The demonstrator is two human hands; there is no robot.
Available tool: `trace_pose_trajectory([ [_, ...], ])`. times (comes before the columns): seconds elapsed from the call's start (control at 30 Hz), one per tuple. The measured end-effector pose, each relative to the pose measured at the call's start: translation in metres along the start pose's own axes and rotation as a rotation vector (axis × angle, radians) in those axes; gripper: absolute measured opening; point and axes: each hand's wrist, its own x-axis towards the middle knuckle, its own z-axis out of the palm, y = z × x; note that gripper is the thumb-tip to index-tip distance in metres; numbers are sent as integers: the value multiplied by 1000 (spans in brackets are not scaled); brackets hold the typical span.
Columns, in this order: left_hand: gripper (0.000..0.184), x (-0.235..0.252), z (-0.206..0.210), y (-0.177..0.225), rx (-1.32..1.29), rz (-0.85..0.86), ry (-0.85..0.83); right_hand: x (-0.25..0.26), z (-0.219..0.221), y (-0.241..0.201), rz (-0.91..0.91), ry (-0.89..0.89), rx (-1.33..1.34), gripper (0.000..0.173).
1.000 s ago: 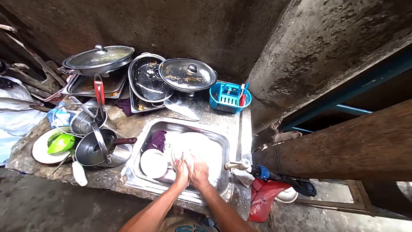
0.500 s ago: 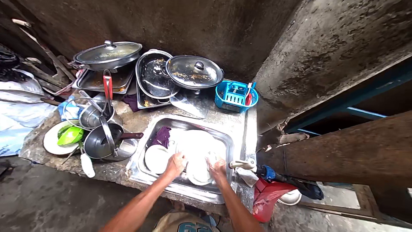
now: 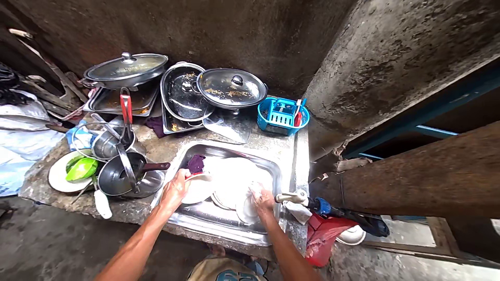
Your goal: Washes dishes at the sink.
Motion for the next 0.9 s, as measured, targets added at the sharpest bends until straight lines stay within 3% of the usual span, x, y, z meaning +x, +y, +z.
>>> trace_pose_trajectory([
  [0.07,32,-12,5,11,-198,19,152,-10,-10,-26,-42,-40,129,39],
  [0.17,38,-25,29,41,-607,-73,216,-26,-15,-63,-196,-72,358,46],
  [0.27,45,-41,66,72,-927,-180,160,-33,-6,-74,-262,-149,133,55],
  [0.33,44,-58,88,89,-911,-123,162,-33,4,-63,-337,-8,2,52],
  [0.4,44,-70,101,100,-878,-19,163,-24,-1,-52,-262,118,27,46],
  [0.5,47,-72,106,120,-863,-38,112,-23,2,-48,-178,128,116,43],
  [0.63,46,-44,90,118,-832,-118,119,-50,15,-47,-431,-4,79,28],
  [0.73,46,-45,80,107,-847,-103,74,-37,0,-24,-572,60,-80,23],
  [0.83,47,-63,89,117,-871,-159,-7,-9,-25,-33,-378,12,-197,31],
  [0.9,48,-67,96,124,-937,-207,-52,-10,-14,-49,-277,15,-69,34],
])
